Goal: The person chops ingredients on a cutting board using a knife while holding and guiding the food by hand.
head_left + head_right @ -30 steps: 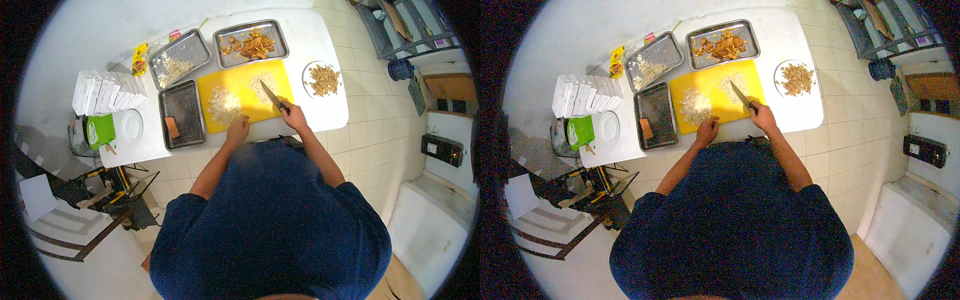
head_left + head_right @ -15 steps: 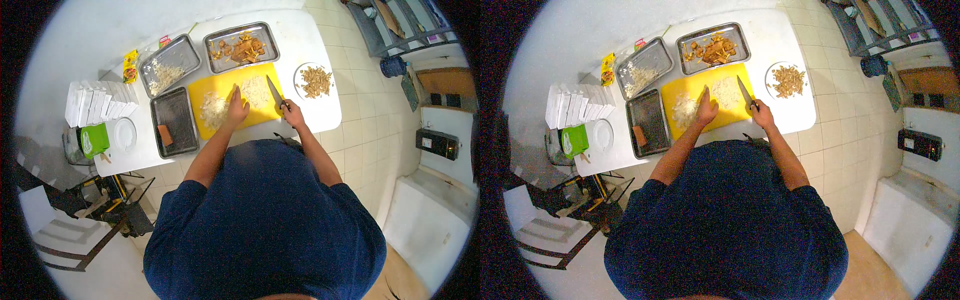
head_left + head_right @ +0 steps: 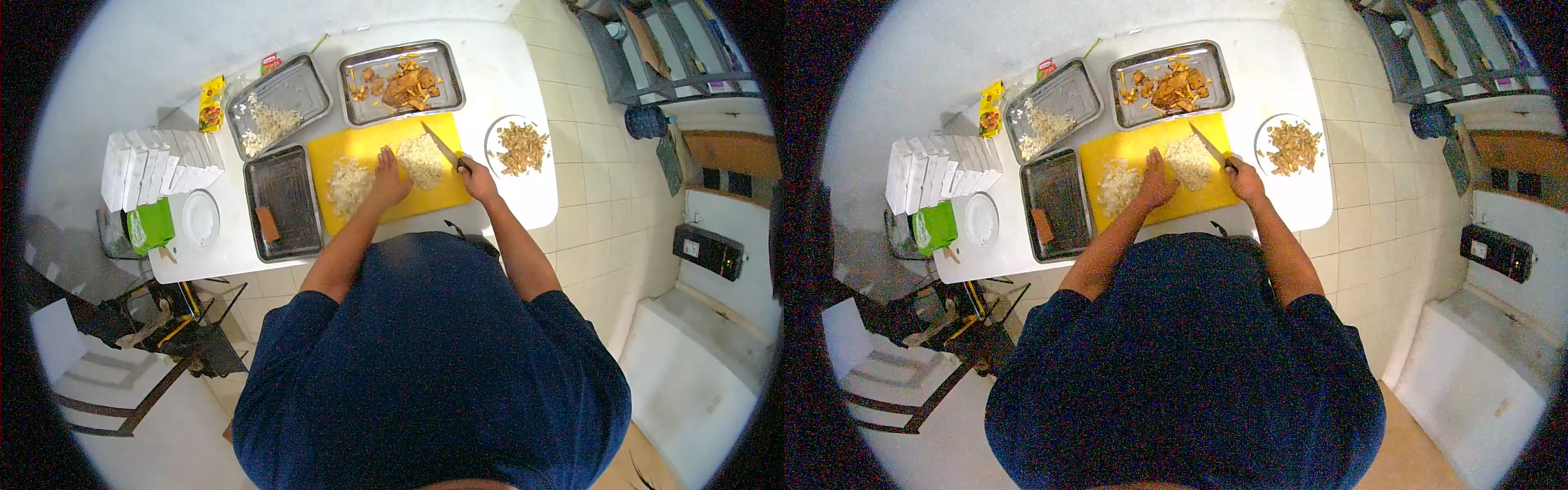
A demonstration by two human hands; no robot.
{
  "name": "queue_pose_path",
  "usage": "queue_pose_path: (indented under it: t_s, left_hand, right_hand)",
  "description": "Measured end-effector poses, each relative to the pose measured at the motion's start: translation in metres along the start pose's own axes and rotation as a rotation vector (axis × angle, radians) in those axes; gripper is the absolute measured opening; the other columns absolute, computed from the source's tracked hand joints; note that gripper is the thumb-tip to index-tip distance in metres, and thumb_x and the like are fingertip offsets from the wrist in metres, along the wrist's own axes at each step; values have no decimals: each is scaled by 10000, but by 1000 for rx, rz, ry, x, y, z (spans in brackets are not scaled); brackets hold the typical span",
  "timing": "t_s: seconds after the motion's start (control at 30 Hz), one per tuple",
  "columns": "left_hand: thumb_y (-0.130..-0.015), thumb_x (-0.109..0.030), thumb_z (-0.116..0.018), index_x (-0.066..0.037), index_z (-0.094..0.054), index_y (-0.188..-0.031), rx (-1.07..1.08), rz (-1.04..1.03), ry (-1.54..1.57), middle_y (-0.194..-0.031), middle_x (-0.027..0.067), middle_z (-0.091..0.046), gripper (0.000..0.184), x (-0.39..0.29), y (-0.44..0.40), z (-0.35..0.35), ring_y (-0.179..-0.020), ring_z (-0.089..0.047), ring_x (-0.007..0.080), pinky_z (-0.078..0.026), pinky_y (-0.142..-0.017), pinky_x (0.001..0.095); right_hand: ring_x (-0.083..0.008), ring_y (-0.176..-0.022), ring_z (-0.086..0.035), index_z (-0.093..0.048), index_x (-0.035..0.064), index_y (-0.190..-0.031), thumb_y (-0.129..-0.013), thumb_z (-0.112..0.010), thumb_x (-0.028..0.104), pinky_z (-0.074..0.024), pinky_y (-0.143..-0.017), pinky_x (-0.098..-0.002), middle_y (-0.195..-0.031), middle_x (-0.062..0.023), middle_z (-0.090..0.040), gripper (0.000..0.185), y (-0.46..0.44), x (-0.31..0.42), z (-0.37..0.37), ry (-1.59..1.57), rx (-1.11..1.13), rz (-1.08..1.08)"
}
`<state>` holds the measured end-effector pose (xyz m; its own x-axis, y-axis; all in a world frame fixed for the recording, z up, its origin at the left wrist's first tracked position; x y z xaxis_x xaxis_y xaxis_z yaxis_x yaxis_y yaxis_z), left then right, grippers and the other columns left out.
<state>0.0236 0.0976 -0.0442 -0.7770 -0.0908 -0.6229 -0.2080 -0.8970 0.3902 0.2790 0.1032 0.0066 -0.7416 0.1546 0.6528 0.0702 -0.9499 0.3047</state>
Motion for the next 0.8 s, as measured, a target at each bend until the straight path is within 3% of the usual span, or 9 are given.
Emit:
queue_pose_path:
  t_s: [0.17, 0.3, 0.4, 0.5, 0.6, 0.8]
  left_hand:
    - [-803, -276, -622, 37, 129, -1438, -52, -209, 105, -1509, 302, 60, 1032, -4, -1, -16, -1404, -10, 456, -99, -1143, 498]
    - [-805, -260, -622, 39, 120, -1439, -75, -326, 189, -1506, 312, 22, 1020, -13, 4, -18, -1405, -20, 452, -106, -1151, 461]
    - [-814, -242, -611, 47, 64, -1447, -50, -292, 192, -1504, 314, -10, 970, -26, 9, -11, -1404, -36, 450, -112, -1155, 440]
    - [-826, -217, -593, 58, -6, -1448, -67, -371, -36, -1504, 309, -37, 898, -28, 10, -12, -1404, -61, 445, -135, -1149, 462]
    - [-835, -205, -582, 62, -69, -1444, 16, -323, -84, -1510, 291, -47, 840, -34, 16, -13, -1403, -77, 442, -168, -1135, 491]
    - [-856, -261, -569, 36, -57, -1454, -7, -312, -163, -1520, 263, -43, 842, -49, 30, -4, -1408, -89, 427, -190, -1115, 537]
  right_hand:
    - [-380, -1014, -582, -564, 86, -1217, -904, -536, 220, -474, -852, -431, -1096, -207, -616, 342, 8, 15, -3, 113, 42, -6]
    - [-366, -936, -589, -568, 102, -1213, -903, -535, 215, -479, -793, -441, -1022, -184, -603, 332, 29, 30, 11, 184, 38, 5]
    - [-357, -848, -593, -576, 108, -1206, -897, -545, 209, -483, -737, -443, -926, -169, -587, 327, 43, 39, 17, 228, 54, 2]
    - [-348, -804, -591, -587, 107, -1196, -885, -562, 203, -485, -698, -437, -876, -165, -575, 327, 55, 34, 10, 227, 7, 36]
    - [-345, -789, -594, -605, 108, -1179, -867, -581, 195, -488, -686, -434, -855, -174, -574, 324, 67, 32, 0, 195, -43, 100]
    - [-347, -808, -607, -607, 113, -1168, -857, -582, 199, -499, -705, -434, -851, -178, -587, 323, 74, 45, 3, 242, -10, 41]
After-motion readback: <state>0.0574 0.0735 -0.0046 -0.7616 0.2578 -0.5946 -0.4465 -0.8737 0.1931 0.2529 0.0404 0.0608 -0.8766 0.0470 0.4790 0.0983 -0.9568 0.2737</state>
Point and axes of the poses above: each hand's wrist, its own y-axis away from the middle knuckle, its own z-axis out of the back of the hand, x = y × z, the point moved 2 cm from there along -y, towards the middle knuckle
